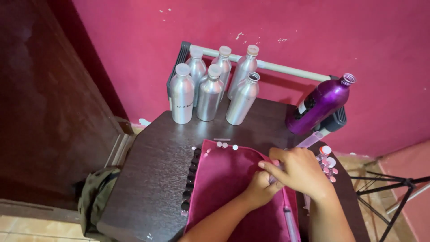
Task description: Filling small perfume or cosmetic vials using a syringe and then capping them.
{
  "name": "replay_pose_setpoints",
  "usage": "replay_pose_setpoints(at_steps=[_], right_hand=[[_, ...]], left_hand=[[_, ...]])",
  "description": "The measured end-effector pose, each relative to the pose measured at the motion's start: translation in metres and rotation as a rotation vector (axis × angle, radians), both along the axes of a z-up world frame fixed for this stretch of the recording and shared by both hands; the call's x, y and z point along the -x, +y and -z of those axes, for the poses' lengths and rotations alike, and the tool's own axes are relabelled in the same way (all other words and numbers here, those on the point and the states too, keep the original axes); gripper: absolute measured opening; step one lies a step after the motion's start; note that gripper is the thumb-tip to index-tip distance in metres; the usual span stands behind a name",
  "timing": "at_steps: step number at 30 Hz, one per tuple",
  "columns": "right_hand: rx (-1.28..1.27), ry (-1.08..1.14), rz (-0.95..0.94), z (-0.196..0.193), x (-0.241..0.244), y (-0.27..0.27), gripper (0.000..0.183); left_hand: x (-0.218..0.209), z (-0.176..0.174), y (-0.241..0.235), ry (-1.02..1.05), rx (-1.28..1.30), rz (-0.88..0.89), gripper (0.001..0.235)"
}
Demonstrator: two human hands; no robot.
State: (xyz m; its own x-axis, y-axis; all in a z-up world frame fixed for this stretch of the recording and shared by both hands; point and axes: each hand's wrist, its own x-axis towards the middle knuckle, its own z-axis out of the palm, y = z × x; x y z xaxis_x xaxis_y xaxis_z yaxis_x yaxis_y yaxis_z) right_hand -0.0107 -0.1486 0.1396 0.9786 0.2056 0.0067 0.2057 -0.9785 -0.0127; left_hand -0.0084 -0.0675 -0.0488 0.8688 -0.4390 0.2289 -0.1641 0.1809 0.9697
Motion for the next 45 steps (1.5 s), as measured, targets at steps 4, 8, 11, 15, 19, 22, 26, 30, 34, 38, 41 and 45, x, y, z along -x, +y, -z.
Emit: replay_pose_setpoints(at_steps=[4,8,11,15,19,22,26,30,34,38,41,45], right_hand=[[-0.044,0.007,0.037,0.0,-0.005,-0.002,0.037],[-0.256,-0.207,-0.133,0.008,-0.008,-0.004,0.005],[-0.33,-0.278,-0.165,0.011,-0.008,-0.005,0.008],[-0.338,-0.319,-0.209,0.018,-0.019,-0.014,0.02],[-0.294,-0.379,-0.18,0.033,-0.021,-0.022,0.016],[-0.31,-0.362,-0.18,0.028,-0.02,-0.024,0.015],[-0.351,-0.387,-0.248,0.017,-0.018,-0.025,0.009],[-0.36,-0.488,-0.278,0.029,-0.027,-0.027,0.011],[-0.354,-0.52,-0.292,0.024,-0.023,-0.027,0.014],[-0.342,-0.529,-0.295,0.026,-0.02,-0.032,0.022],[-0.356,-0.521,-0.302,0.032,-0.025,-0.033,0.03],[-0.361,-0.499,-0.297,0.03,-0.024,-0.035,0.035]], left_hand=[[-0.009,0.01,0.002,-0.042,-0.042,0.034,0.039],[-0.015,0.028,0.0,-0.102,-0.031,0.032,0.041],[-0.012,0.019,0.008,-0.039,0.013,0.1,0.04],[-0.025,0.05,-0.002,-0.049,0.059,0.077,0.043],[-0.022,0.049,0.002,-0.033,0.006,0.113,0.047],[-0.026,0.055,0.001,-0.015,0.035,0.137,0.046],[-0.022,0.042,0.002,0.0,0.116,0.12,0.043],[-0.021,0.002,0.007,0.019,0.107,0.182,0.047],[-0.019,-0.004,0.012,-0.002,0.144,0.238,0.049],[-0.019,0.0,0.008,-0.025,0.094,0.213,0.045],[-0.027,0.026,0.007,0.021,0.089,0.188,0.032],[-0.036,0.075,0.0,0.154,0.15,0.207,0.018]])
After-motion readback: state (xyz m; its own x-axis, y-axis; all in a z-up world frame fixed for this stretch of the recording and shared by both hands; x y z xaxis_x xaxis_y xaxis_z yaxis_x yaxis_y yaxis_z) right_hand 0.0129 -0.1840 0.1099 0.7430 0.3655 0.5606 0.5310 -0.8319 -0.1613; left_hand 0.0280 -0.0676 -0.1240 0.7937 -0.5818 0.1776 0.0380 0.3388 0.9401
